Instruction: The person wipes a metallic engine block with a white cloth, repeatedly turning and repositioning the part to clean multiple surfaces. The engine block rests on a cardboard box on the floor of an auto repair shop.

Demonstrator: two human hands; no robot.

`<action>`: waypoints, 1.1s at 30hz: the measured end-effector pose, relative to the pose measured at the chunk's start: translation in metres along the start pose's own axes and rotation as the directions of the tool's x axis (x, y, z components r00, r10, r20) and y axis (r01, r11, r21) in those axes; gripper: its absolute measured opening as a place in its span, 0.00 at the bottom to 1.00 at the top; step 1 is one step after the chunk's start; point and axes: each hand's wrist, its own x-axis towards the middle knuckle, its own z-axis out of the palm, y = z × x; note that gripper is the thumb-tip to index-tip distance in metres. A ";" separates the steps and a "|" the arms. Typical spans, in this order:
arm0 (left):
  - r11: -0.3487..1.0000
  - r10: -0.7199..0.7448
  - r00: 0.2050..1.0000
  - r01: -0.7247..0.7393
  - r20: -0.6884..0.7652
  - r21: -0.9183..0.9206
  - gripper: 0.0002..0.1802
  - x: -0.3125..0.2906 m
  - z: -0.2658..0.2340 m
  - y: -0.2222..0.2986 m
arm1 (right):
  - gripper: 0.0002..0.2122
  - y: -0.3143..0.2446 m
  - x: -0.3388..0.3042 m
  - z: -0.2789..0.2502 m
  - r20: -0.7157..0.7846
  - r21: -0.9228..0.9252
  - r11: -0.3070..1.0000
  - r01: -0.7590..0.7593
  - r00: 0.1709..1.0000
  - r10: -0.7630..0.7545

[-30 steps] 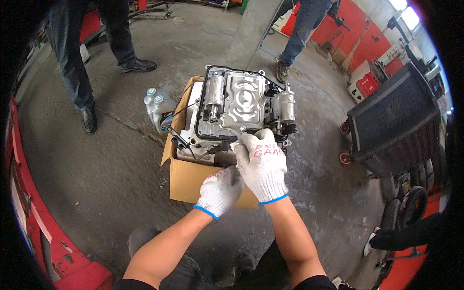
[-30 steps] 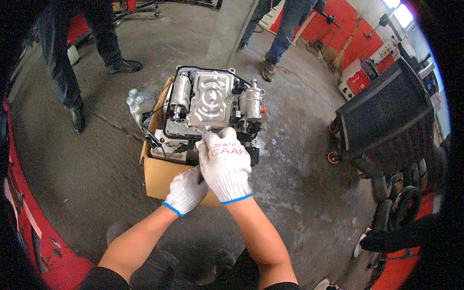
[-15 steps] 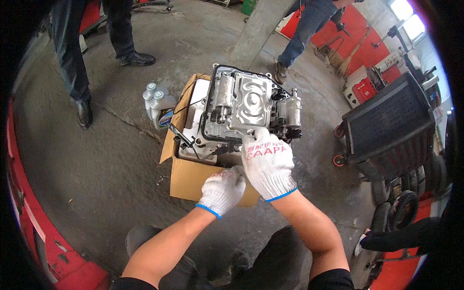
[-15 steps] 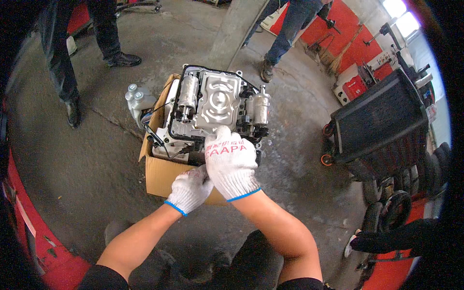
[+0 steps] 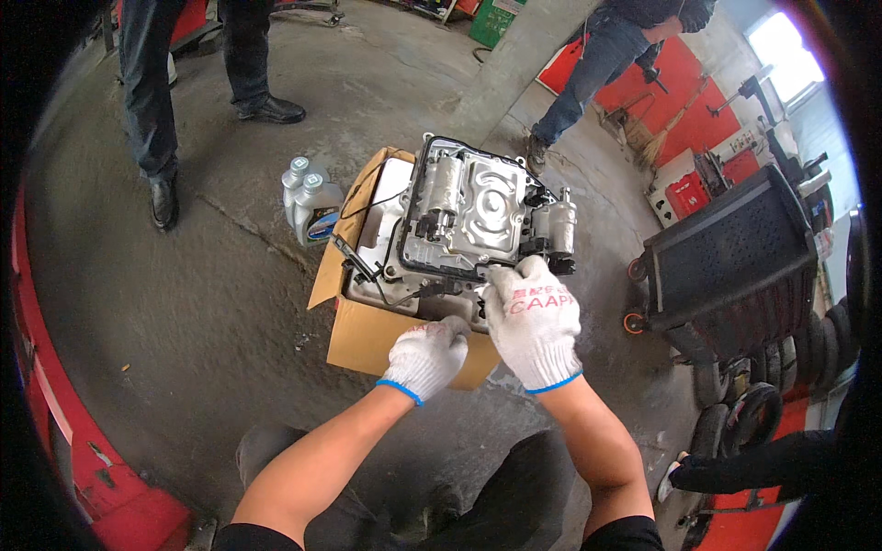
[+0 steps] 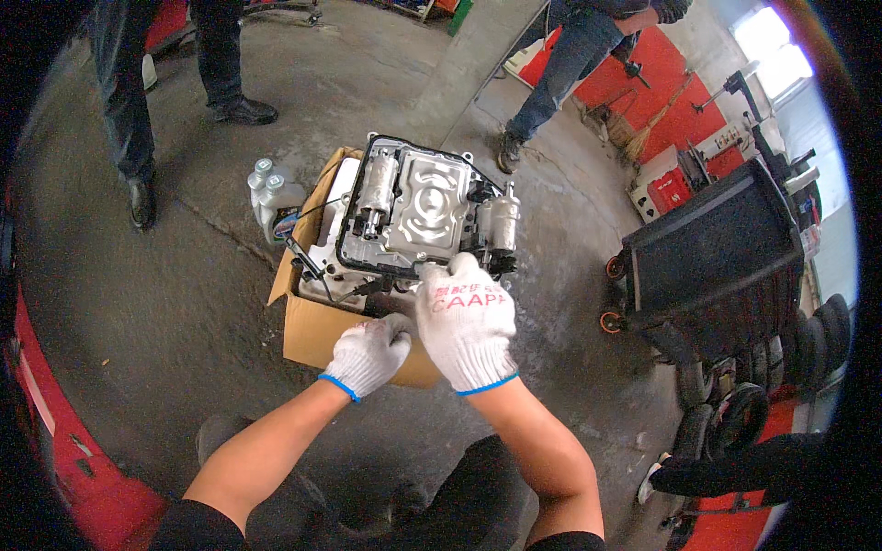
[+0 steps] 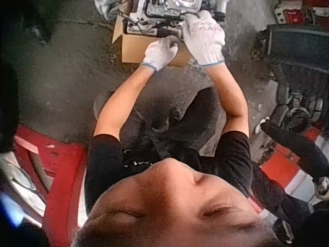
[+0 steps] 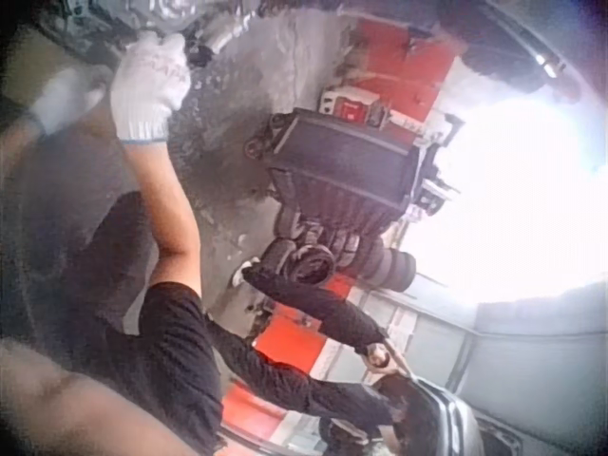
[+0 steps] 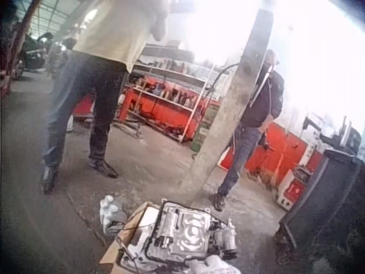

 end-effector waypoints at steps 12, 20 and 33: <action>1.000 0.004 0.998 -0.005 -0.058 -0.023 0.13 -0.001 -0.002 -0.002 | 0.06 0.013 -0.006 0.001 0.007 0.028 0.997 0.074 0.997 -0.074; 1.000 0.009 0.999 -0.009 -0.041 0.000 0.13 -0.002 -0.002 0.007 | 0.08 0.056 -0.072 0.037 0.264 0.964 -0.091 -0.252 0.839 0.476; 0.880 0.452 0.754 -0.291 -0.477 0.375 0.13 0.001 -0.015 0.050 | 0.11 0.038 -0.065 0.022 0.132 0.902 0.303 -0.307 0.864 0.485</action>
